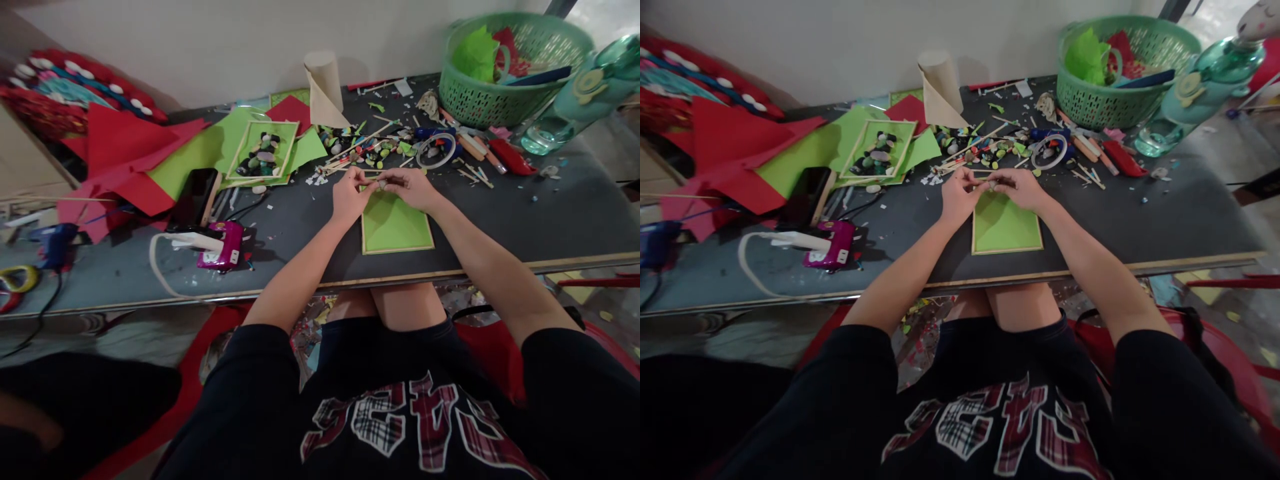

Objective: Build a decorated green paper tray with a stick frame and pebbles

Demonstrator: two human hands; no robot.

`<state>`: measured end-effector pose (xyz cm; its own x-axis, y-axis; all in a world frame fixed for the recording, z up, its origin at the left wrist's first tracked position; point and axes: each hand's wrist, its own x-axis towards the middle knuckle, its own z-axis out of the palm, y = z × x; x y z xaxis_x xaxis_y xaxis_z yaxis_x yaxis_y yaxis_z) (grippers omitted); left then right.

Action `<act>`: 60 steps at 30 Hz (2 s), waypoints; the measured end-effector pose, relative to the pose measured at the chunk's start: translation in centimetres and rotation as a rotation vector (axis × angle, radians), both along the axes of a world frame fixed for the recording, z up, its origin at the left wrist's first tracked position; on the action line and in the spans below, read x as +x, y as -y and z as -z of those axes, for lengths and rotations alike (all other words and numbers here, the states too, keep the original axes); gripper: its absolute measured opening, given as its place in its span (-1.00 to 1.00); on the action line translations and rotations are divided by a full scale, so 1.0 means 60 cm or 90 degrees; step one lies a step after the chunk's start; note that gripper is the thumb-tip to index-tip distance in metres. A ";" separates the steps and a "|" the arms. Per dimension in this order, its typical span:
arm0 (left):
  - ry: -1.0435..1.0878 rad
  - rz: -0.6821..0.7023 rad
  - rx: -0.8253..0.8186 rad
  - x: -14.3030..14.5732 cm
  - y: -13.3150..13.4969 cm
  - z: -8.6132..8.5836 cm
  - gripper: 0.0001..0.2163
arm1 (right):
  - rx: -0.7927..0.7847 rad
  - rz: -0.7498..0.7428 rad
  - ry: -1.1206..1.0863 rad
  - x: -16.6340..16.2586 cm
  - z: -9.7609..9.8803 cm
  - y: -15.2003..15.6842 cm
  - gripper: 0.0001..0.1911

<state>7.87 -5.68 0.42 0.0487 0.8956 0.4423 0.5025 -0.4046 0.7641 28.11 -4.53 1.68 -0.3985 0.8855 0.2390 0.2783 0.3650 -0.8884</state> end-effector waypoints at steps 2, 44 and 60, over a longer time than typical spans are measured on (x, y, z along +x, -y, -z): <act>0.001 0.003 -0.006 -0.002 0.004 -0.002 -0.60 | -0.004 0.007 -0.008 0.000 -0.003 0.005 -0.74; -0.126 0.119 0.229 -0.007 0.000 -0.017 -0.59 | -0.200 -0.101 -0.261 -0.009 -0.012 0.012 -0.35; -0.165 0.120 0.212 -0.008 -0.005 -0.008 -0.61 | -0.210 -0.090 -0.247 -0.007 -0.006 0.008 -0.34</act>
